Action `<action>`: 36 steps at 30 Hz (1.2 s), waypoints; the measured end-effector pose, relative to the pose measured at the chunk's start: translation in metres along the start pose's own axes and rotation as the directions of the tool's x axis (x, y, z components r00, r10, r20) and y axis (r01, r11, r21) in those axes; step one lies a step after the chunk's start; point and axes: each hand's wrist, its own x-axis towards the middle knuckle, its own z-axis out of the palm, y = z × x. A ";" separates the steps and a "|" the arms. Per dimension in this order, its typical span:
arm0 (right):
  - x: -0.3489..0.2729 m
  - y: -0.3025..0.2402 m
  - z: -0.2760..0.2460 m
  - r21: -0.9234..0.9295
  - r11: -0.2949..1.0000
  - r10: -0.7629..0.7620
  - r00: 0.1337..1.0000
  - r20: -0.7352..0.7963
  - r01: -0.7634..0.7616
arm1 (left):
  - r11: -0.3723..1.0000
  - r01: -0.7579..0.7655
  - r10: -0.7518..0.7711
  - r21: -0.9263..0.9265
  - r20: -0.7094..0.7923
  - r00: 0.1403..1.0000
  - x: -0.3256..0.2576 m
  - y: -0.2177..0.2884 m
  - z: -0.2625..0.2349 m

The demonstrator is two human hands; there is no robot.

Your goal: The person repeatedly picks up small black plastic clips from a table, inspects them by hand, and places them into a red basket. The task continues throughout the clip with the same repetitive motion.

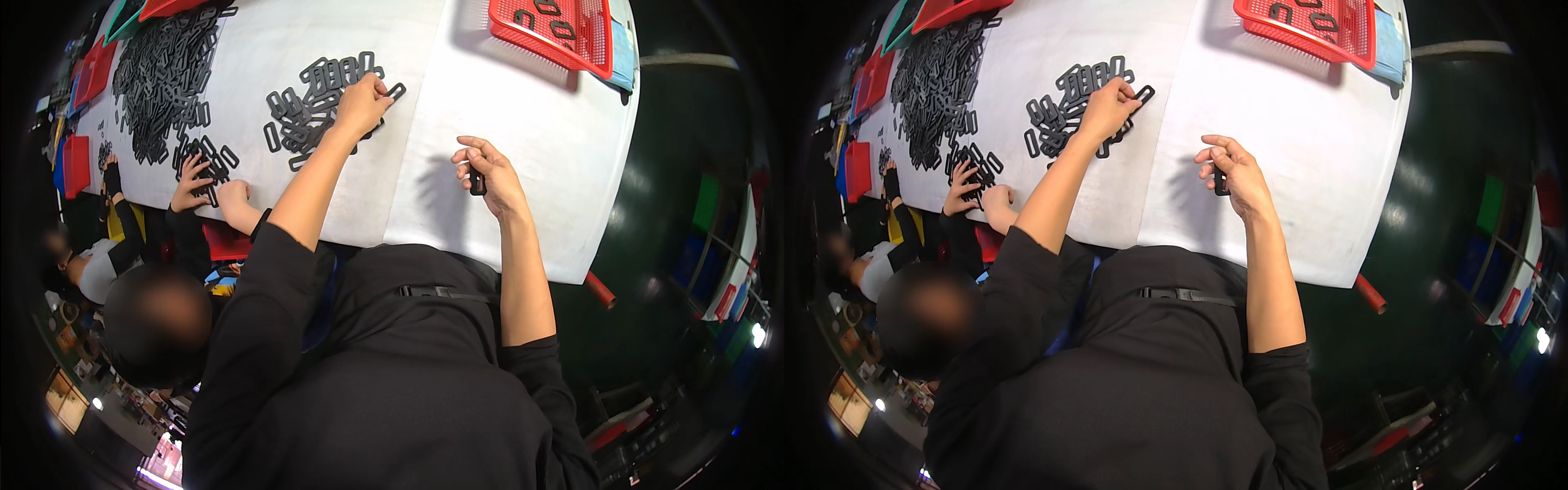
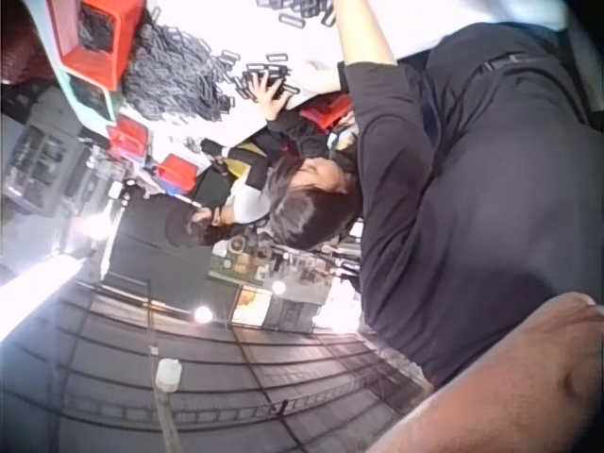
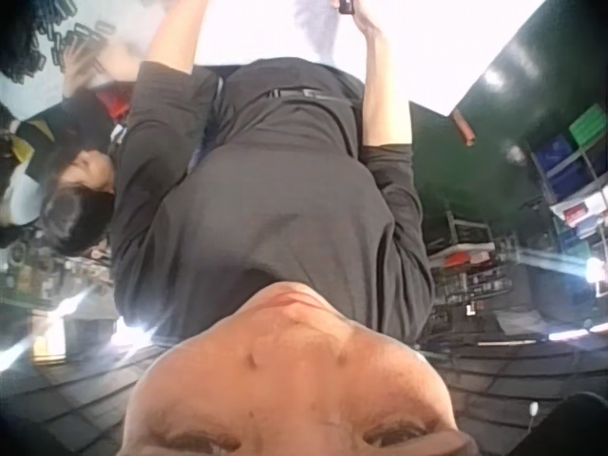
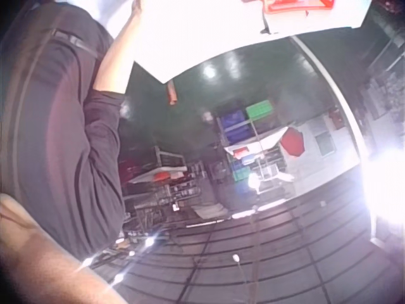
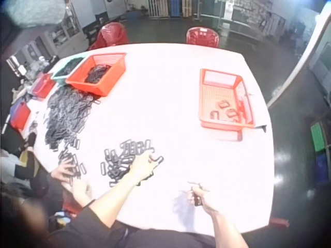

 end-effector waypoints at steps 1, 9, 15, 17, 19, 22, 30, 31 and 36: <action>0.000 0.000 -0.001 0.027 1.000 0.006 1.000 0.005 -0.006 | 0.972 0.073 -0.053 -0.225 0.093 0.994 -0.007 0.008 -0.004; -0.012 -0.040 0.035 -0.204 0.975 -0.098 0.993 -0.061 0.084 | 0.696 0.227 0.088 -0.681 0.395 0.915 -0.078 0.075 -0.036; -0.020 -0.053 0.054 -0.131 0.976 -0.183 0.981 -0.061 0.174 | 0.493 0.271 0.034 -0.827 0.329 0.944 -0.098 0.080 -0.051; -0.022 -0.055 0.056 -0.107 0.979 -0.184 0.981 -0.065 0.176 | 0.451 0.265 0.019 -0.852 0.307 0.952 -0.104 0.081 -0.056; -0.025 -0.056 0.057 -0.093 0.979 -0.186 0.981 -0.059 0.180 | 0.444 0.260 0.035 -0.858 0.307 0.951 -0.109 0.081 -0.057; -0.030 -0.056 0.058 -0.079 0.982 -0.176 0.983 -0.050 0.172 | 0.494 0.246 0.052 -0.834 0.311 0.949 -0.115 0.085 -0.055; -0.041 -0.057 0.043 -0.153 0.957 -0.261 0.961 -0.095 0.245 | 0.533 0.215 0.054 -0.818 0.287 0.956 -0.121 0.091 -0.055; -0.042 -0.056 0.041 -0.203 0.940 -0.301 0.948 -0.106 0.275 | 0.540 0.209 0.057 -0.815 0.284 0.957 -0.121 0.091 -0.055; -0.048 -0.052 0.047 -0.429 0.756 -0.531 0.846 0.038 0.494 | 0.557 0.206 0.059 -0.805 0.285 0.957 -0.125 0.093 -0.056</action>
